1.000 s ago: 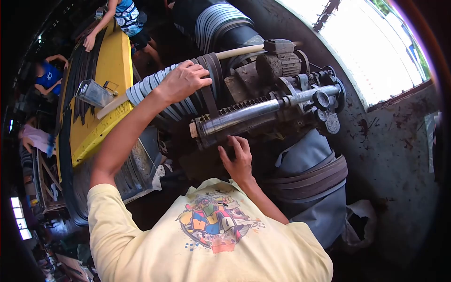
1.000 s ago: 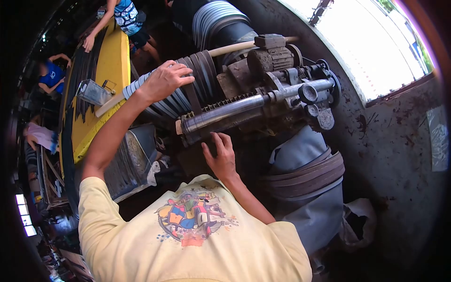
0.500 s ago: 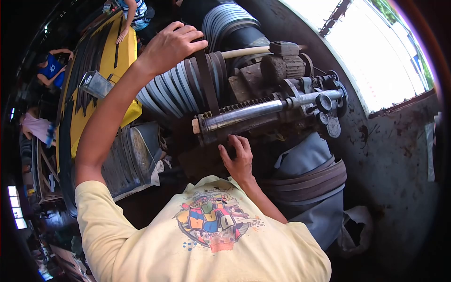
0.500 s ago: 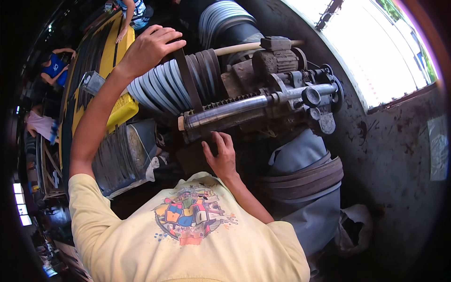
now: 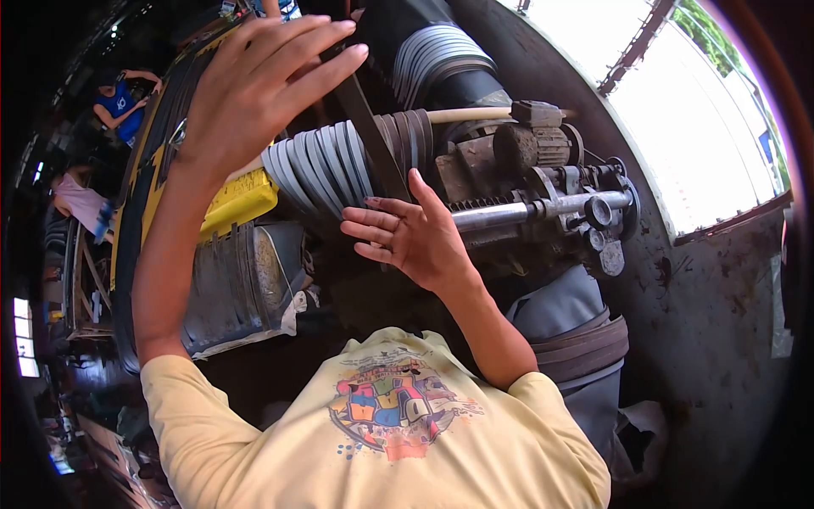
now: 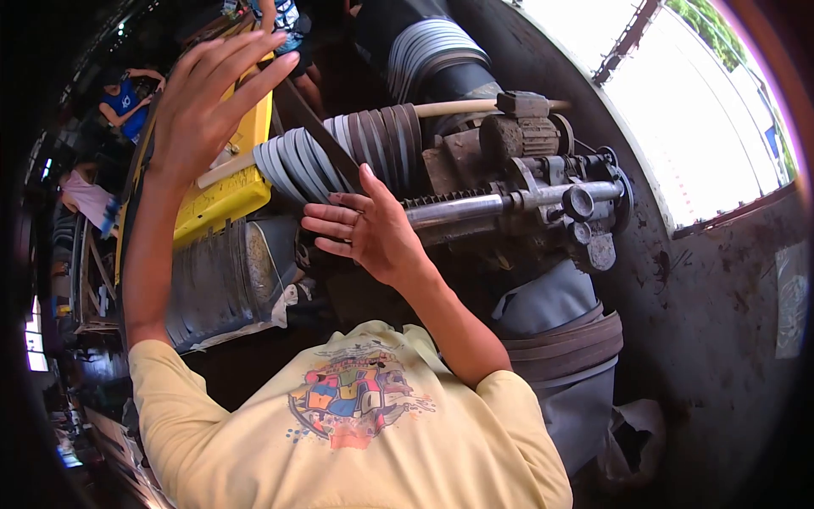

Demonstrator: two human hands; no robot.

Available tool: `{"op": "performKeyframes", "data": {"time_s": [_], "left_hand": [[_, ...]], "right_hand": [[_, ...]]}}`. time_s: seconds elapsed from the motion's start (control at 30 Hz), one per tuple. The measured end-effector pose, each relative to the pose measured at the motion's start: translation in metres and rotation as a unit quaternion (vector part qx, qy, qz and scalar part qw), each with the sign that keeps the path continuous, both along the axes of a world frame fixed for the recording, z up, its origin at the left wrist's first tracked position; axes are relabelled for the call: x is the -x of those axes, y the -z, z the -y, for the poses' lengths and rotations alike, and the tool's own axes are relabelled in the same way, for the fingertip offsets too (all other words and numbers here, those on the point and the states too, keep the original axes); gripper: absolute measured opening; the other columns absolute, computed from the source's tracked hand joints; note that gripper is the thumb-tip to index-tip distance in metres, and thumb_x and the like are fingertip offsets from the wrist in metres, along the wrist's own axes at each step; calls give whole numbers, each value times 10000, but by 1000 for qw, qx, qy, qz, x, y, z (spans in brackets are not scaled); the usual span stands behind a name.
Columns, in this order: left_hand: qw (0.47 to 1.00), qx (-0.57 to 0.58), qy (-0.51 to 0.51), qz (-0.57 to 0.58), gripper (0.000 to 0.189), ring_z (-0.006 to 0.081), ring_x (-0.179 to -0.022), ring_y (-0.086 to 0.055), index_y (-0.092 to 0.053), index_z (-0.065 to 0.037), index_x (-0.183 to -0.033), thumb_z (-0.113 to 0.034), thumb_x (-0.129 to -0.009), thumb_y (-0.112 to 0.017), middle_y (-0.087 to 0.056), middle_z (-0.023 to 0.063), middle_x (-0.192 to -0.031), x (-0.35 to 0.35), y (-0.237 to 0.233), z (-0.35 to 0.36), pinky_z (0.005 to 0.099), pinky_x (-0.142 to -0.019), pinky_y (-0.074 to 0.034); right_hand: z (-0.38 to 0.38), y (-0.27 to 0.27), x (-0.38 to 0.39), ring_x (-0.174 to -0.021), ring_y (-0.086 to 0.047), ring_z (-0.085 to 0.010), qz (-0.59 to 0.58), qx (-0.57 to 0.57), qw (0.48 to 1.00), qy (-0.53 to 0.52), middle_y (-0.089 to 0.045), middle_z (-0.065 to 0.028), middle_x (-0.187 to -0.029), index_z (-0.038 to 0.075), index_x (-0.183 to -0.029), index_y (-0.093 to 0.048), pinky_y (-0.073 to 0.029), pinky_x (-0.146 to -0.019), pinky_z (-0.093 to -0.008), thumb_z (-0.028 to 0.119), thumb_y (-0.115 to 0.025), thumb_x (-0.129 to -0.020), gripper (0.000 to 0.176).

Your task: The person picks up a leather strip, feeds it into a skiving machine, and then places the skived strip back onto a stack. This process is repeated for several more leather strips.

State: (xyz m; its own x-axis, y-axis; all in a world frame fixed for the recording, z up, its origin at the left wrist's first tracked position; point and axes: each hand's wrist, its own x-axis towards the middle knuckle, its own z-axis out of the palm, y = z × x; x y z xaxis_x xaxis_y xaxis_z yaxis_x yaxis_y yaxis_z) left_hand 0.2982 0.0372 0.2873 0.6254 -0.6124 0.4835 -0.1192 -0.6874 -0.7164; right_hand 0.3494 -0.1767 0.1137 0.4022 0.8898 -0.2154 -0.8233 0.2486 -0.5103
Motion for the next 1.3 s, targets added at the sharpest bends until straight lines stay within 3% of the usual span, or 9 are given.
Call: {"op": "performKeyframes", "data": {"time_s": [0.13,0.33,0.4,0.67,0.8,0.87,1.0,1.1,1.3], "left_hand": [[996,68,-16,57,374,190,-1118,-639,-714,-199,-1163,-67,-815,-751,-680,28,-1234,88,20,1,364,-930,-476],[967,147,-79,192,396,226,-1081,-628,-672,-208,-1099,10,-796,-801,-676,45,-1158,211,140,-26,388,-917,-469],[951,175,-130,220,416,291,-1016,-625,-647,-137,-1121,61,-782,-784,-635,120,-1167,241,177,-19,411,-814,-520],[755,549,-292,207,576,359,-1213,-569,-461,11,-1407,92,-856,-611,-556,208,-1376,301,284,3,418,-992,-458],[597,760,-165,198,734,305,-1283,-536,-355,16,-1480,-19,-823,-680,-487,194,-1467,315,273,-1,430,-1077,-389],[629,734,-216,138,707,289,-1259,-564,-442,-4,-1434,-80,-805,-756,-550,185,-1408,320,265,-16,425,-1056,-420],[595,759,-243,108,601,292,-1149,-645,-563,-18,-1330,-131,-791,-805,-647,185,-1268,336,281,-38,403,-971,-498],[563,765,-276,147,389,312,-960,-715,-656,5,-1176,-109,-824,-775,-715,177,-1068,352,293,-45,357,-822,-563],[524,769,-325,171,337,363,-957,-693,-666,4,-1151,-104,-841,-742,-698,204,-1052,380,307,-58,390,-823,-552]], "right_hand": [[-31,-22,8,-1193,-617,-328,-82,-64,994,-36,-565,-243,-1326,-85,-1393,-398,-536,-969,-437,673,-565,-901,919],[-81,-30,48,-1207,-593,-294,-124,-11,992,-26,-600,-180,-1238,64,-1266,-337,-451,-1028,-463,584,-638,-911,698],[-101,-24,62,-1210,-592,-289,-111,-3,993,-31,-596,-183,-1256,66,-1272,-335,-427,-1034,-475,590,-621,-919,693],[-174,7,132,-1147,-635,-303,-54,21,995,-84,-689,-132,-1088,151,-1093,-519,-482,-956,-485,560,-578,-958,435],[-203,22,163,-1154,-624,-339,-38,2,991,-127,-680,-157,-1095,146,-1136,-521,-490,-953,-479,574,-514,-982,455],[-217,27,180,-1167,-609,-359,-22,13,990,-136,-673,-176,-1105,128,-1162,-524,-483,-955,-480,613,-445,-990,521],[-242,37,213,-1211,-572,-386,-33,20,984,-177,-653,-215,-1185,97,-1210,-540,-439,-1006,-501,654,-311,-1000,638],[-262,54,229,-1175,-591,-365,-4,2,980,-201,-654,-192,-1136,85,-1199,-523,-424,-995,-488,658,-410,-974,625],[-327,77,219,-1142,-627,-347,51,138,967,-207,-675,-163,-1082,57,-1129,-544,-464,-977,-479,516,-537,-973,484]]}}
